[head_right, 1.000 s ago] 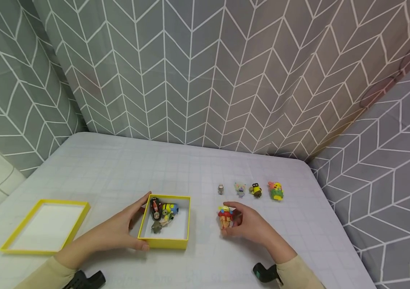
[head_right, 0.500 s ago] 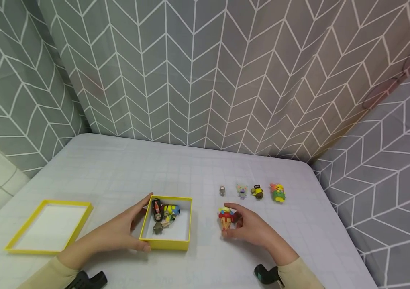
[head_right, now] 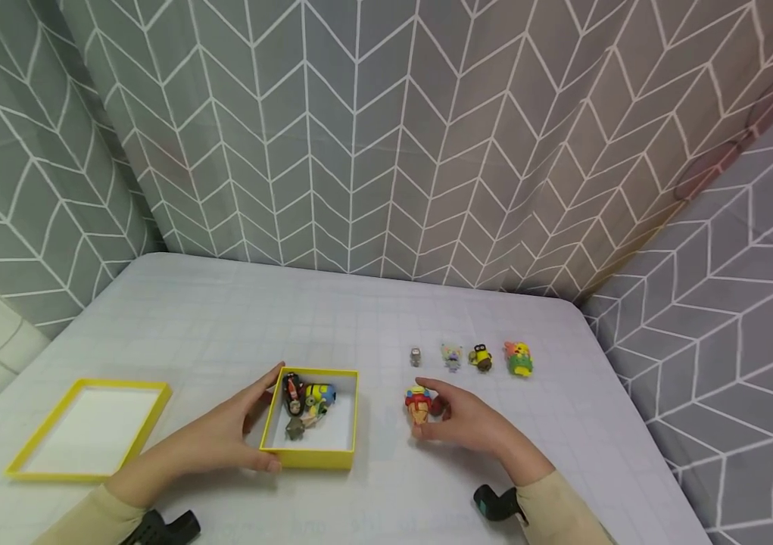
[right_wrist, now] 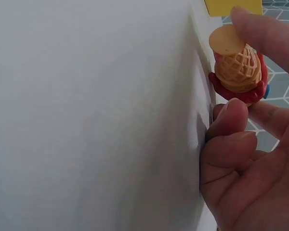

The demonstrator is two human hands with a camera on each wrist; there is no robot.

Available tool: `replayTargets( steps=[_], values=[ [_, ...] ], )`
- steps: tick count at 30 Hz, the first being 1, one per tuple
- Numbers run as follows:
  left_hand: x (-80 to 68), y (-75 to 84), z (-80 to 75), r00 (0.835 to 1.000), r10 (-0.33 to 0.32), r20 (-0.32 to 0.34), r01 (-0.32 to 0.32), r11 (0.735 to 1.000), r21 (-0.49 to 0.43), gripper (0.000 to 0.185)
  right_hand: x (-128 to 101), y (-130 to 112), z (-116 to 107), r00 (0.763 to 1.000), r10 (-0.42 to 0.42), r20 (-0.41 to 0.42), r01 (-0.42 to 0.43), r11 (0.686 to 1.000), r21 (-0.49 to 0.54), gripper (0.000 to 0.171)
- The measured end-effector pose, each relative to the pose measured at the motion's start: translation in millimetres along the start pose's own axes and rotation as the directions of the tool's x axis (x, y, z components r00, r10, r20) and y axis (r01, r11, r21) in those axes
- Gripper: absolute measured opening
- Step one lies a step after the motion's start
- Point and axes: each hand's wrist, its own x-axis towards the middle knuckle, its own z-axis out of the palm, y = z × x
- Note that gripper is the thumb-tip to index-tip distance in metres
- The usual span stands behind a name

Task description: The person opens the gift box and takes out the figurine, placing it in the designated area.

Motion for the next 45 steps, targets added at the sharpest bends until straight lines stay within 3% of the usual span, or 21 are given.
replayTargets(
  steps=[11,21,27,31,34,40,45],
  values=[
    [-1.9,1.2,0.7,0.999,-0.033,0.002,0.033,0.999,-0.015,0.140,5.7,-0.2,-3.0,0.999,0.020,0.033,-0.021,1.000,0.018,0.076],
    [-1.1,-0.4,0.2,1.000,-0.007,-0.002,0.007,1.000,-0.016,0.140,5.5,-1.7,-5.5,0.998,0.019,0.065,-0.021,1.000,0.020,0.084],
    [-0.2,-0.9,0.4,1.000,-0.001,0.000,0.001,1.000,-0.007,0.140,0.5,-10.5,-13.3,0.999,0.035,-0.027,-0.036,0.998,-0.054,0.086],
    [0.8,-0.4,0.1,1.000,0.004,0.000,-0.004,1.000,0.000,0.141,-1.4,-25.4,-17.4,0.992,-0.037,-0.122,0.029,0.998,-0.063,0.075],
    [1.8,0.2,-0.3,1.000,0.004,0.002,-0.004,1.000,0.000,0.141,0.0,-40.1,-14.1,0.981,-0.122,-0.149,0.112,0.991,-0.079,0.066],
    [3.3,0.5,-0.2,1.000,0.010,0.002,-0.010,1.000,0.004,0.141,10.1,-67.3,2.0,0.968,-0.224,-0.116,0.212,0.972,-0.104,0.053],
    [1.8,-0.3,0.6,1.000,0.011,-0.002,-0.011,1.000,0.000,0.141,17.4,-91.4,18.2,0.938,-0.346,-0.035,0.334,0.925,-0.183,0.047]
  ],
)
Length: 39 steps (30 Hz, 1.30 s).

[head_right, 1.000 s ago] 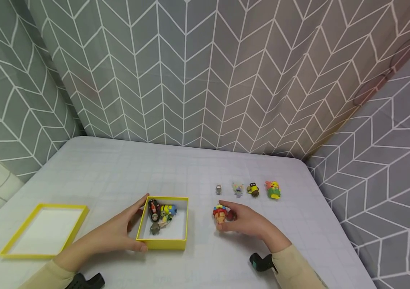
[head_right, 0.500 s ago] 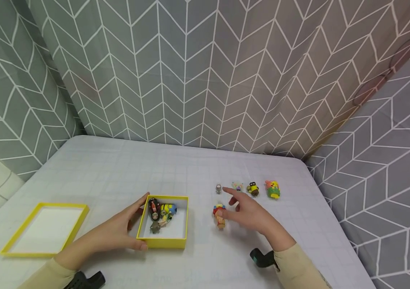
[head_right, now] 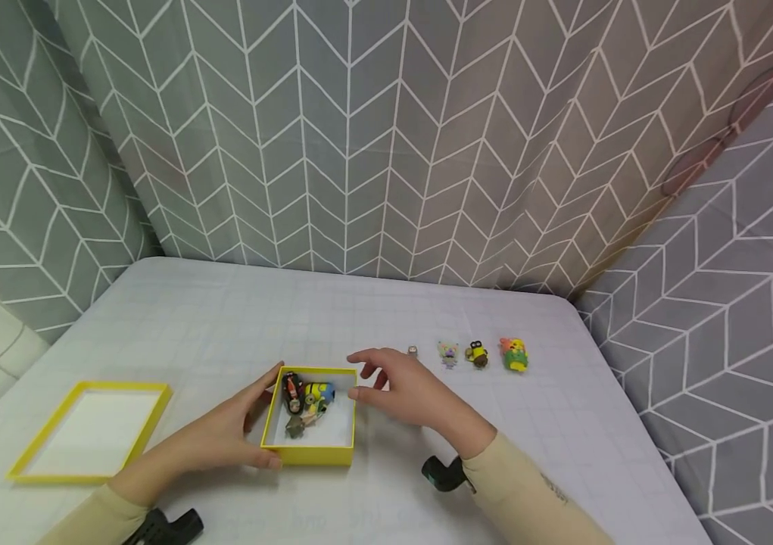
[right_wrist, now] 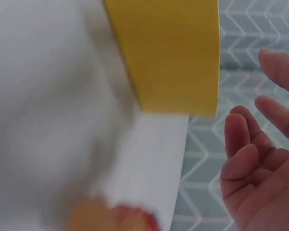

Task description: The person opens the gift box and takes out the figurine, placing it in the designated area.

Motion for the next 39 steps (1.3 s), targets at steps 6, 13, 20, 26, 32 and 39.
replayTargets(
  steps=[6,13,20,26,32,39],
  values=[
    [-0.5,-1.1,0.0,1.000,0.013,-0.005,-0.013,1.000,-0.019,0.139,20.4,-23.9,19.5,0.984,-0.147,0.101,0.155,0.986,-0.069,0.042],
    [-1.0,-3.2,0.4,0.999,0.037,0.002,-0.037,0.999,-0.025,0.137,38.0,-36.7,37.4,0.948,-0.246,0.201,0.273,0.955,-0.119,0.035],
    [-2.8,-6.9,1.7,0.999,0.038,0.005,-0.038,0.999,-0.025,0.136,45.5,-36.6,55.0,0.922,-0.278,0.268,0.351,0.892,-0.284,0.022],
    [-3.1,-5.5,1.1,0.999,0.032,0.000,-0.032,0.999,-0.008,0.137,46.3,-37.3,62.1,0.918,-0.282,0.278,0.378,0.834,-0.401,0.022],
    [-2.9,-4.0,-0.1,1.000,0.029,0.006,-0.028,1.000,-0.011,0.135,49.9,-38.9,67.2,0.908,-0.301,0.291,0.411,0.774,-0.482,0.022],
    [-1.7,-2.7,-0.4,1.000,0.027,0.011,-0.026,1.000,-0.015,0.135,54.9,-40.0,73.2,0.895,-0.305,0.325,0.435,0.755,-0.491,0.014]
  ],
)
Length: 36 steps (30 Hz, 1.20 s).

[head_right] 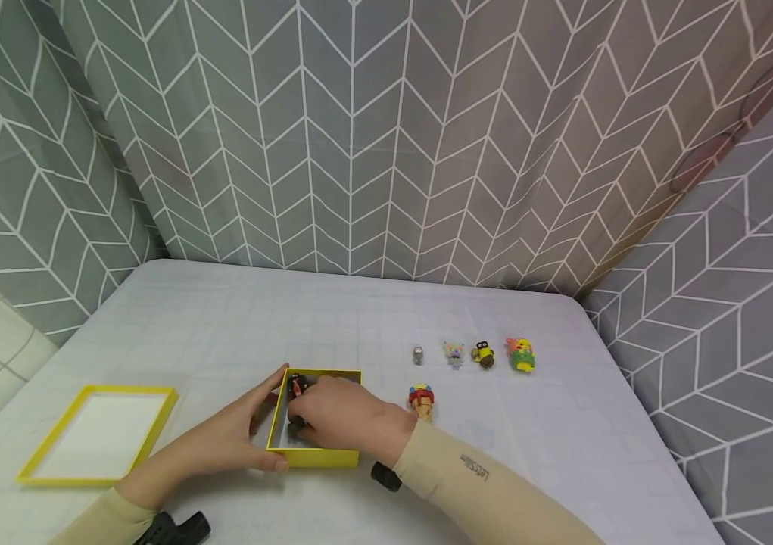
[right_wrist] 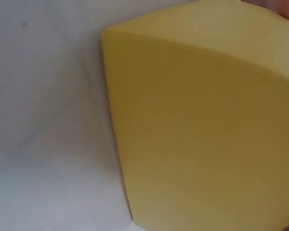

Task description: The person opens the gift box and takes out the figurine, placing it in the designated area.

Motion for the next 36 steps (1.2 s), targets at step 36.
replayTargets(
  steps=[36],
  values=[
    [-0.5,1.0,0.6,1.000,0.020,0.007,-0.019,0.999,-0.030,0.136,4.0,7.1,-20.1,0.972,0.075,0.221,-0.124,0.968,0.218,0.034]
  ],
)
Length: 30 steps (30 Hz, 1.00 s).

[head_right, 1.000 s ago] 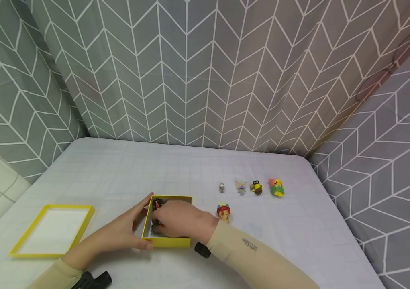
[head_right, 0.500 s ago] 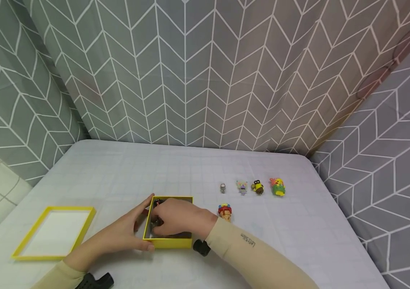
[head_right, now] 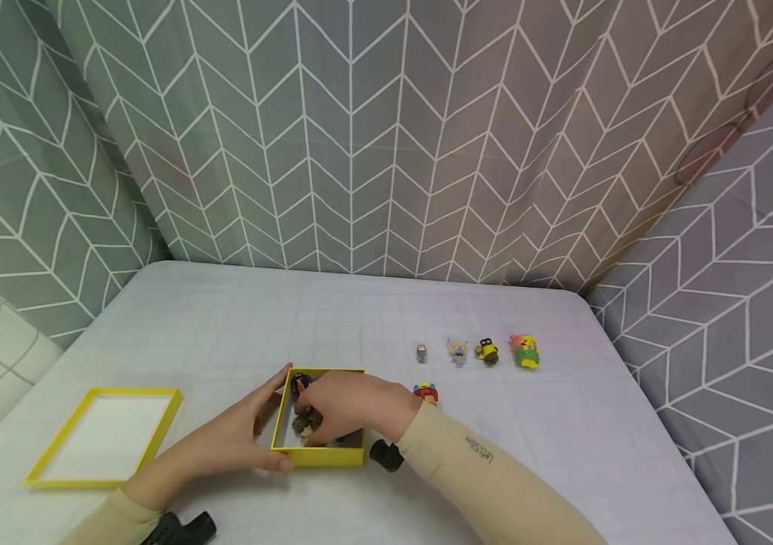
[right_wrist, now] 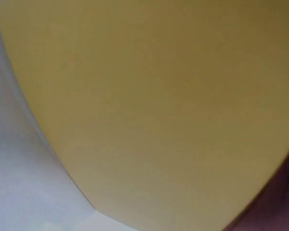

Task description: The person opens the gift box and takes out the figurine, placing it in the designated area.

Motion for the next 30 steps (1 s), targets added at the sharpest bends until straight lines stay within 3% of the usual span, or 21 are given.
replayTargets(
  steps=[4,11,16,24,30],
  values=[
    [-0.1,-0.2,-0.3,1.000,0.007,0.000,-0.007,1.000,0.004,0.136,-0.1,-2.8,-0.2,1.000,0.005,0.019,-0.005,0.999,-0.042,0.039],
    [0.0,-0.5,0.2,1.000,-0.002,0.000,0.002,1.000,0.003,0.136,5.7,-4.8,7.7,1.000,-0.008,-0.022,0.005,0.996,-0.094,0.027],
    [0.2,-0.5,0.1,1.000,0.001,-0.009,-0.001,1.000,0.010,0.137,7.6,-4.1,11.1,0.999,-0.002,-0.037,-0.001,0.996,-0.092,0.028],
    [-0.1,-0.4,0.0,1.000,0.004,-0.001,-0.004,1.000,0.009,0.137,-0.5,-0.9,3.9,0.998,0.006,-0.060,0.000,0.996,0.093,0.043],
    [0.3,0.7,0.0,1.000,-0.011,0.003,0.011,1.000,-0.007,0.136,-18.1,6.9,-7.7,0.989,-0.004,-0.148,0.046,0.957,0.287,0.053]
  ],
)
